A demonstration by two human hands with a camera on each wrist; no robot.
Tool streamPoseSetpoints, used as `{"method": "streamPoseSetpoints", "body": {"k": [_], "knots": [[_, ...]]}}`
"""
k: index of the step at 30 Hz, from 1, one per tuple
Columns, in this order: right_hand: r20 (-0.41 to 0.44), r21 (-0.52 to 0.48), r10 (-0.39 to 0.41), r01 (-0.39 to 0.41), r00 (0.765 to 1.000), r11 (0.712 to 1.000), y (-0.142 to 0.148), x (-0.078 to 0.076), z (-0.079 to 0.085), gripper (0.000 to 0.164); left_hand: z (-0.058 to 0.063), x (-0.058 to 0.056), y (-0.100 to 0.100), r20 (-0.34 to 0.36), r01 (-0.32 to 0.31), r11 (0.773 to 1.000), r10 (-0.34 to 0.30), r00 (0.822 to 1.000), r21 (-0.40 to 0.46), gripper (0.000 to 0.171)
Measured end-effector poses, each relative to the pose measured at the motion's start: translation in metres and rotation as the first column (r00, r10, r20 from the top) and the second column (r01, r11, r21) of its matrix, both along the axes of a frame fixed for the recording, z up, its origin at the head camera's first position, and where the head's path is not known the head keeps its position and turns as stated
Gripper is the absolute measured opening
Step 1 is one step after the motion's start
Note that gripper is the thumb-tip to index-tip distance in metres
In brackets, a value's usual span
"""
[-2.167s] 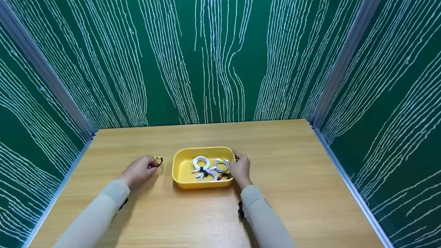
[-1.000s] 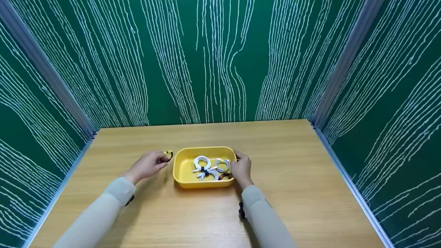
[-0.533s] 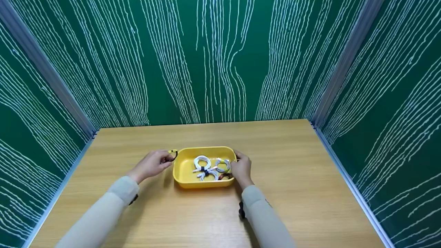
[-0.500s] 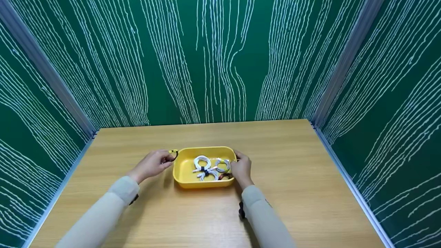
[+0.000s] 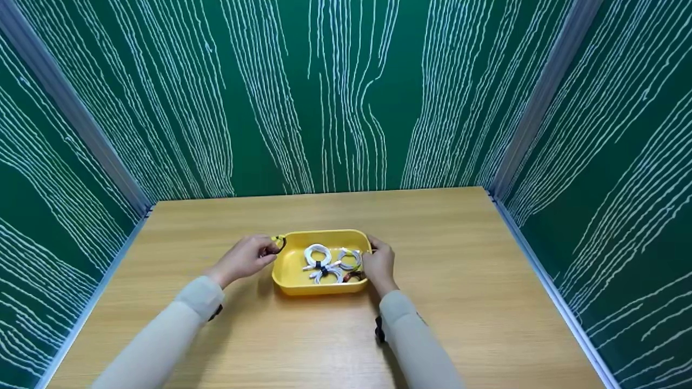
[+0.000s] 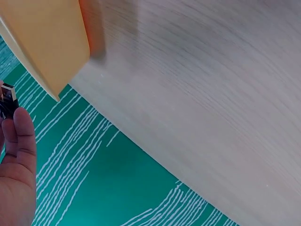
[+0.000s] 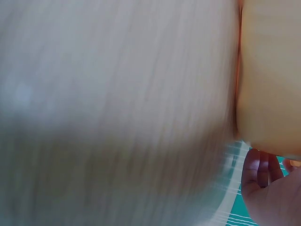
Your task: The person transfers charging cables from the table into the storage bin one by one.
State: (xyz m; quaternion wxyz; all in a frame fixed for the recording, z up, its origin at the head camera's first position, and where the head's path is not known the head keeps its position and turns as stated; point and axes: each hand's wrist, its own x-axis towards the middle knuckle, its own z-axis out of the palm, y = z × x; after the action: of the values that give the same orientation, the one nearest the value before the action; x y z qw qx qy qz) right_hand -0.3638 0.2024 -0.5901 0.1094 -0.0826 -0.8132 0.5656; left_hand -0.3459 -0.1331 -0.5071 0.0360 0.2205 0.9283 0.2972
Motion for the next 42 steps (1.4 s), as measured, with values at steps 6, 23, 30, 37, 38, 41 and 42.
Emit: {"method": "streamPoseSetpoints", "body": {"k": [6, 23, 30, 37, 38, 41, 42], "knots": [[0.0, -0.011, 0.008, -0.008, 1.0, 1.0, 0.001, 0.0, 0.0, 0.051, 0.001, 0.001, 0.007, -0.015, 0.028, 1.0, -0.028, 0.999, -0.003, 0.014], [-0.024, -0.013, -0.003, 0.002, 1.0, 1.0, -0.001, 0.0, -0.002, 0.052, -0.001, 0.005, 0.023, -0.006, 0.076, 0.997, -0.076, 0.997, -0.024, 0.011], [-0.015, -0.003, -0.002, 0.002, 1.0, 1.0, -0.001, 0.0, -0.001, 0.051, -0.005, 0.004, 0.028, 0.015, 0.108, 0.993, -0.107, 0.994, -0.043, 0.011], [-0.002, 0.003, -0.007, 0.007, 1.0, 1.0, -0.001, -0.001, -0.001, 0.051, -0.006, 0.004, 0.033, 0.025, 0.154, 0.985, -0.152, 0.988, -0.073, 0.013], [-0.003, 0.003, -0.008, 0.008, 1.0, 1.0, -0.001, -0.001, 0.0, 0.05, -0.007, 0.004, 0.033, 0.029, 0.161, 0.984, -0.159, 0.987, -0.079, 0.013], [-0.008, 0.0, -0.008, 0.008, 1.0, 1.0, -0.001, -0.001, -0.001, 0.05, -0.007, 0.005, 0.036, 0.05, 0.17, 0.98, -0.165, 0.985, -0.103, 0.015], [-0.009, 0.0, -0.008, 0.008, 1.0, 1.0, -0.001, -0.001, -0.001, 0.05, -0.007, 0.005, 0.037, 0.055, 0.174, 0.978, -0.169, 0.984, -0.112, 0.015]]}}
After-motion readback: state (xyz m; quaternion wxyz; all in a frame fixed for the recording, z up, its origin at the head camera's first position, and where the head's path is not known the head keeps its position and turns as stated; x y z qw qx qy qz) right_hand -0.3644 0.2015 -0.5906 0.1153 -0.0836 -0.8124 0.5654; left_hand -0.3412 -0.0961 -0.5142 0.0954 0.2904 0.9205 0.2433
